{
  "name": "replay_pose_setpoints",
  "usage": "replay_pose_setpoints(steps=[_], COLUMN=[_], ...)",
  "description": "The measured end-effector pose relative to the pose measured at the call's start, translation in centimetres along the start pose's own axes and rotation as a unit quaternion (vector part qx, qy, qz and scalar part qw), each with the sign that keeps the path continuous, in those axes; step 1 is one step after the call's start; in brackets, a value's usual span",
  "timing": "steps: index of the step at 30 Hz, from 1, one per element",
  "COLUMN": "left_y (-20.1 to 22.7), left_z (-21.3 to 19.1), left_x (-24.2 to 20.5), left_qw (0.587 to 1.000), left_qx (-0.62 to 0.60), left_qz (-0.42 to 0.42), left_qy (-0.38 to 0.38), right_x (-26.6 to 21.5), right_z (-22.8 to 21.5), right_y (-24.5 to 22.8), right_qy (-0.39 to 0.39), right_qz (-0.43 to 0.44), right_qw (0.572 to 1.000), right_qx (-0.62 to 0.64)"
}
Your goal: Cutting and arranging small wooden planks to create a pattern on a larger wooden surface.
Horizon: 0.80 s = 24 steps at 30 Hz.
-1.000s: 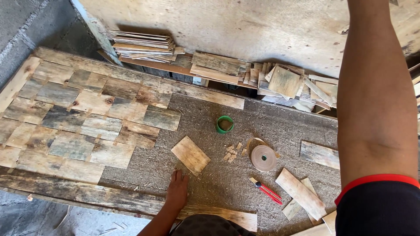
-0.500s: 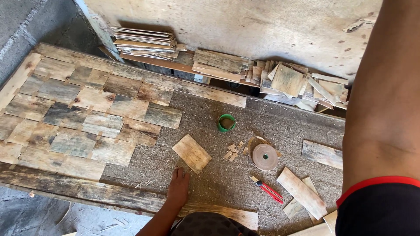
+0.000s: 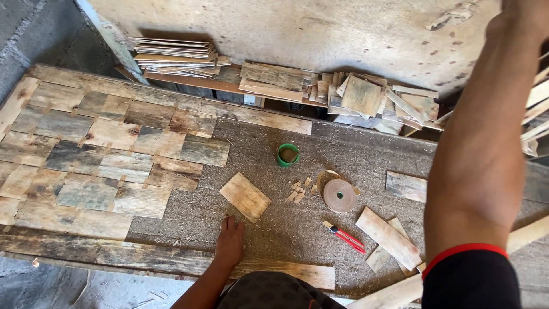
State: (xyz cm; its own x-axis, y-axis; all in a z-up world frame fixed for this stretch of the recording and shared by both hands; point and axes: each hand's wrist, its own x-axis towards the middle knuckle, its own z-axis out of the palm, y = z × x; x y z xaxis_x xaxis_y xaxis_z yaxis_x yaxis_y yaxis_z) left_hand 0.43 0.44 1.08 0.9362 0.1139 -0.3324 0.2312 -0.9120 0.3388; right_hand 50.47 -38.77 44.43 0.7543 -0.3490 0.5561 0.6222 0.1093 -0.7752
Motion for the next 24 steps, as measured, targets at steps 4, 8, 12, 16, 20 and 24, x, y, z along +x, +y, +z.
replay_pose_setpoints(steps=[4,8,12,16,20,24], left_y=[-0.5,-0.4,-2.1,-3.5,-1.2,3.3], left_z=[1.1,0.2,1.8,3.3,0.7,-2.7], left_x=[-0.1,-0.6,0.0,2.0,2.0,2.6], left_qw=[0.999,0.999,0.995,0.989,0.949,0.885], left_qx=[-0.002,-0.006,-0.041,-0.090,-0.162,-0.415], left_qz=[0.024,0.026,0.069,0.069,0.116,0.123], left_qy=[0.036,0.028,0.057,0.095,0.244,0.171], right_x=[-9.5,-18.1,-26.7,-34.3,-41.4,-47.8], right_z=[2.6,2.1,0.6,-0.5,-1.0,-1.3], right_y=[-4.0,-7.8,-6.6,-5.3,-4.5,-2.0], right_qy=[0.026,0.049,0.017,0.021,-0.009,-0.032], right_qz=[0.006,0.025,0.036,0.156,0.258,0.355], right_qw=[0.998,0.995,0.997,0.982,0.951,0.907], right_qx=[0.057,0.078,0.064,0.101,0.171,0.225])
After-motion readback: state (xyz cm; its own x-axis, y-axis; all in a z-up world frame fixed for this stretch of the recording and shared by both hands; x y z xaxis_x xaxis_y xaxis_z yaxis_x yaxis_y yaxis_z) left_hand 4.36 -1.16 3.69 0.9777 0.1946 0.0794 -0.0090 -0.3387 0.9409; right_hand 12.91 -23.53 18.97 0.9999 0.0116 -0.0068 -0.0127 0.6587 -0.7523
